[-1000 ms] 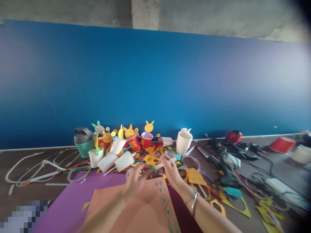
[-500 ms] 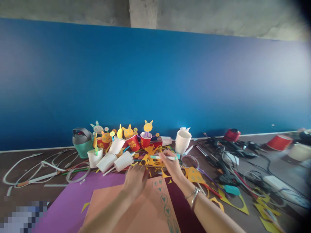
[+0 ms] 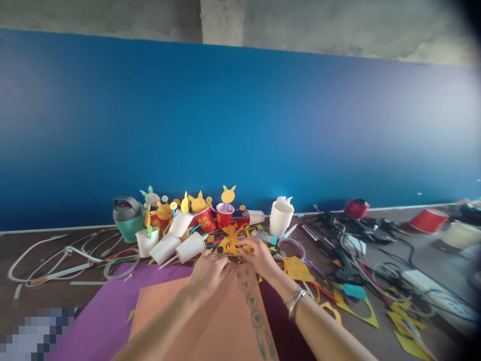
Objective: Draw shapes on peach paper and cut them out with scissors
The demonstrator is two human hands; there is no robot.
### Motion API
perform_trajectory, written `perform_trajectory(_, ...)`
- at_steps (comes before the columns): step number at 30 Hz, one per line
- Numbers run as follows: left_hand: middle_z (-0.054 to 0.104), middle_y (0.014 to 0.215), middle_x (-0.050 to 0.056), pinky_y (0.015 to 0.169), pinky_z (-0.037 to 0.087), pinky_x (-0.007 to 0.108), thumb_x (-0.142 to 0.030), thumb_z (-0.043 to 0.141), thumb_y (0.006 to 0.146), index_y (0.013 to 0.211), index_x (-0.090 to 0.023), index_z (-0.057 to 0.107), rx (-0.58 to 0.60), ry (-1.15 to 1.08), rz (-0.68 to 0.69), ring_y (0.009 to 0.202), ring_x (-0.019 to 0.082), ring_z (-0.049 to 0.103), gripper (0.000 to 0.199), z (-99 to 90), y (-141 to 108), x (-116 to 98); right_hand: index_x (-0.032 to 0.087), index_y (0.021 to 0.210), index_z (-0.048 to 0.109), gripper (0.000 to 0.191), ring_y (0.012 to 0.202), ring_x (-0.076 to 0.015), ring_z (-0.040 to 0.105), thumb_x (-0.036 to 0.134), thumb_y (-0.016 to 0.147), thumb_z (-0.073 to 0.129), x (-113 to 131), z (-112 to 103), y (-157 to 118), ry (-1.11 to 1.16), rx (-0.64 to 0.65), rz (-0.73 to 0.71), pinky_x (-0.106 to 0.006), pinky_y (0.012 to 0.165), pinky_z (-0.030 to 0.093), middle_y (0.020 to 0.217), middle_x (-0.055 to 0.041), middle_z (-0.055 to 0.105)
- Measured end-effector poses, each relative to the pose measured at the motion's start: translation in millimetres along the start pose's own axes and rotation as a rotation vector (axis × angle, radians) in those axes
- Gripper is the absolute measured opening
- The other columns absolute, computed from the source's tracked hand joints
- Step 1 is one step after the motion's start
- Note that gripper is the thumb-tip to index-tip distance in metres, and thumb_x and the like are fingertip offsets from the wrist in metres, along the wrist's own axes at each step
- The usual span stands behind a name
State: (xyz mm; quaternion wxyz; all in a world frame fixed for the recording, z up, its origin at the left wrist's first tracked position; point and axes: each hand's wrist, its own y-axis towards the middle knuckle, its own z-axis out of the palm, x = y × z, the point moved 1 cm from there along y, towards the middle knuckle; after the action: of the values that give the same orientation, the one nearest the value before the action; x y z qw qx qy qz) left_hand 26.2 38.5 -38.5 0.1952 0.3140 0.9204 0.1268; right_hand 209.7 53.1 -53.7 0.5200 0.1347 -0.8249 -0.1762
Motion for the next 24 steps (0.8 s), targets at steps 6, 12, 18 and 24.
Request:
perform_trajectory(6,0.070,0.070,0.005,0.069,0.037,0.033,-0.033,0.038,0.095,0.073,-0.021,0.061,0.016,0.142,-0.012,0.069,0.024,0.065,0.035,-19.3,6,11,0.018,0.056,0.066,0.029,0.050,-0.0155,0.053,0.042,0.072,0.066,5,-17,8,0.171,0.052,0.141,-0.024,0.047,0.037,0.048,0.0003,0.059)
perform_trajectory(12,0.068,0.065,0.005,0.067,0.036,0.031,-0.039,0.033,0.096,0.073,-0.020,0.060,0.043,0.260,-0.087,0.066,0.022,0.064,0.041,-31.4,12,28,0.021,0.054,0.065,0.017,0.051,-0.0151,0.055,0.007,0.064,0.063,-6,-65,10,-0.499,0.032,0.139,-0.025,0.050,0.034,0.054,-0.0006,0.062)
perform_trajectory(18,0.066,0.064,0.004,0.061,0.032,0.028,-0.039,0.036,0.095,0.073,-0.022,0.061,0.058,0.263,-0.169,0.069,0.021,0.062,0.038,-36.9,19,34,0.015,0.067,0.067,0.023,0.066,-0.0240,0.065,-0.005,0.056,0.060,-7,-74,-2,-0.843,0.280,0.281,-0.030,0.061,0.043,0.063,-0.0083,0.066)
perform_trajectory(24,0.066,0.065,0.004,0.059,0.029,0.027,-0.041,0.035,0.095,0.074,-0.022,0.062,0.035,0.243,-0.200,0.069,0.021,0.061,0.038,-46.3,25,40,0.013,0.107,0.062,0.041,0.091,-0.0308,0.064,0.002,0.068,0.058,5,-60,-4,-1.030,0.403,0.281,-0.036,0.076,0.044,0.096,-0.0167,0.068)
